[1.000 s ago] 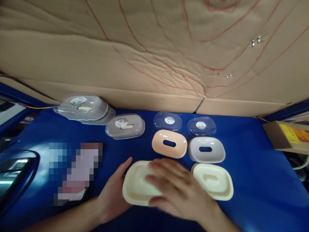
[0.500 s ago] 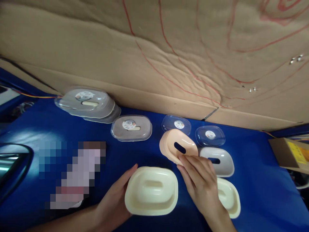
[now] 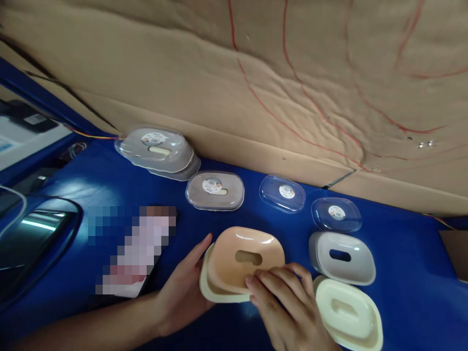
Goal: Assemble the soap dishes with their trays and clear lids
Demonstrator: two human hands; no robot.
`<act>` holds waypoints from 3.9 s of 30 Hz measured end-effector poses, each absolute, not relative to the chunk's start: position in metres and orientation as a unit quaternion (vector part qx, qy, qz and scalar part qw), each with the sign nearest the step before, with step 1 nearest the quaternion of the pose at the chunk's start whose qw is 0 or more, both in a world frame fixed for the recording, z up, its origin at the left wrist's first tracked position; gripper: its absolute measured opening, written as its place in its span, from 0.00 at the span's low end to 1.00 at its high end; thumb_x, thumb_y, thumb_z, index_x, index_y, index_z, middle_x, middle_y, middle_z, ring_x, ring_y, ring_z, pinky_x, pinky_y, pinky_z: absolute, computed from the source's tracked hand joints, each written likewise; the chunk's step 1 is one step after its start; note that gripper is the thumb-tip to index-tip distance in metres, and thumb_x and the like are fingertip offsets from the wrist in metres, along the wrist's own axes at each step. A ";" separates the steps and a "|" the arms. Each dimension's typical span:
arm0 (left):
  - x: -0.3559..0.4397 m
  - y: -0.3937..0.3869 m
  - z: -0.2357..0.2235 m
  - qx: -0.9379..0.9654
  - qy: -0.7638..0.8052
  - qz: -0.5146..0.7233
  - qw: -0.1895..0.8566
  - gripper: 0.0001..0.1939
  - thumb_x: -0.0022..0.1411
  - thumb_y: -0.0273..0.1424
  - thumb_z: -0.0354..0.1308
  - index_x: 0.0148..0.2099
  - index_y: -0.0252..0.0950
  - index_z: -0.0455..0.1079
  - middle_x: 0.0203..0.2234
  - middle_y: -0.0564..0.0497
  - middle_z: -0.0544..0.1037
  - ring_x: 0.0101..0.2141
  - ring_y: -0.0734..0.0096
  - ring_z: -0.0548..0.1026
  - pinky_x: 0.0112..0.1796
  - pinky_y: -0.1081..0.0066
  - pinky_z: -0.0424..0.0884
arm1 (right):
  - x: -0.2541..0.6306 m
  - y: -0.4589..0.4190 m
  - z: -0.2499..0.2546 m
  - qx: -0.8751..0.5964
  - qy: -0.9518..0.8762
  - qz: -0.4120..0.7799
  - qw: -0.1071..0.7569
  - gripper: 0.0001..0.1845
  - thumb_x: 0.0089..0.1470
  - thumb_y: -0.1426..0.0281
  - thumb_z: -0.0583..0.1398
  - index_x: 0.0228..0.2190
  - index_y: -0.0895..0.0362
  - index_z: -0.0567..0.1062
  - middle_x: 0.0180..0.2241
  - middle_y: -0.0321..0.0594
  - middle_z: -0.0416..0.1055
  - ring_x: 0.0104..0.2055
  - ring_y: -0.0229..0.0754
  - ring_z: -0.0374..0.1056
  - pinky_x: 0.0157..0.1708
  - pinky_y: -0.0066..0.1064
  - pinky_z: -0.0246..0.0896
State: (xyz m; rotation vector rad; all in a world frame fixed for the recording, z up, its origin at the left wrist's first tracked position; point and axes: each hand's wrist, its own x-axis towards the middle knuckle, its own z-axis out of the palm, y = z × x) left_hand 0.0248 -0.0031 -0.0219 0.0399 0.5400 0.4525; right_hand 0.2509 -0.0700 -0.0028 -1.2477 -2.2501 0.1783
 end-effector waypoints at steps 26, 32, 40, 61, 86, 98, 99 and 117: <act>0.025 -0.002 -0.020 0.016 0.343 0.281 0.896 0.27 0.73 0.49 0.54 0.57 0.33 0.80 0.46 0.42 0.87 0.48 0.53 0.83 0.49 0.62 0.76 | 0.251 -0.069 -0.002 -0.407 -0.883 0.085 0.217 0.18 0.72 0.75 0.57 0.60 0.58 0.75 0.52 0.41 0.82 0.54 0.44 0.74 0.61 0.38 0.61; 0.023 0.001 -0.017 -0.006 0.379 0.291 0.878 0.20 0.74 0.45 0.55 0.52 0.36 0.81 0.40 0.48 0.88 0.41 0.58 0.85 0.39 0.67 0.78 | 0.286 -0.025 0.001 -0.558 -0.794 0.049 0.236 0.27 0.75 0.64 0.53 0.70 0.53 0.62 0.67 0.48 0.69 0.71 0.49 0.62 0.68 0.44 0.61; 0.024 -0.005 -0.020 -0.013 0.369 0.275 0.887 0.17 0.73 0.44 0.58 0.47 0.38 0.81 0.38 0.51 0.88 0.40 0.61 0.85 0.40 0.68 0.79 | 0.303 0.014 -0.017 -0.605 -0.794 -0.026 0.046 0.28 0.72 0.58 0.58 0.65 0.57 0.66 0.63 0.57 0.70 0.68 0.59 0.65 0.70 0.64 0.50; 0.024 -0.013 -0.026 0.123 0.349 0.199 0.907 0.33 0.72 0.57 0.53 0.62 0.38 0.78 0.53 0.46 0.86 0.58 0.53 0.79 0.57 0.62 0.70 | 0.237 -0.055 0.028 -0.446 -0.855 0.244 0.099 0.39 0.47 0.77 0.61 0.61 0.50 0.66 0.74 0.42 0.57 0.77 0.52 0.52 0.68 0.47 0.65; 0.024 -0.009 -0.025 0.108 0.259 0.216 0.935 0.34 0.76 0.55 0.45 0.66 0.39 0.74 0.60 0.44 0.81 0.65 0.50 0.72 0.64 0.55 0.64 | 0.239 -0.057 0.007 -0.473 -0.869 0.103 0.099 0.30 0.62 0.67 0.65 0.63 0.47 0.67 0.76 0.47 0.48 0.75 0.59 0.53 0.64 0.57 0.65; 0.024 -0.021 -0.028 0.187 0.365 0.285 0.866 0.19 0.71 0.40 0.58 0.58 0.35 0.73 0.51 0.41 0.80 0.46 0.56 0.80 0.53 0.54 0.72 | 0.284 0.032 -0.010 -0.549 -0.833 0.021 0.062 0.33 0.66 0.57 0.65 0.66 0.50 0.63 0.74 0.53 0.56 0.77 0.62 0.50 0.70 0.66 0.47; 0.025 -0.020 -0.028 0.190 0.367 0.280 0.866 0.17 0.70 0.40 0.59 0.54 0.35 0.74 0.47 0.42 0.80 0.43 0.58 0.80 0.50 0.56 0.72 | 0.283 0.036 -0.008 -0.550 -0.833 0.004 0.051 0.35 0.67 0.57 0.63 0.69 0.50 0.61 0.75 0.52 0.54 0.78 0.62 0.46 0.71 0.67 0.41; 0.027 -0.022 -0.029 0.246 0.343 0.208 0.883 0.12 0.68 0.39 0.60 0.43 0.35 0.77 0.36 0.47 0.79 0.35 0.64 0.76 0.40 0.64 0.70 | 0.274 -0.142 -0.013 -0.648 -0.756 -0.012 0.090 0.26 0.72 0.56 0.55 0.64 0.53 0.71 0.60 0.52 0.75 0.55 0.55 0.80 0.44 0.43 0.84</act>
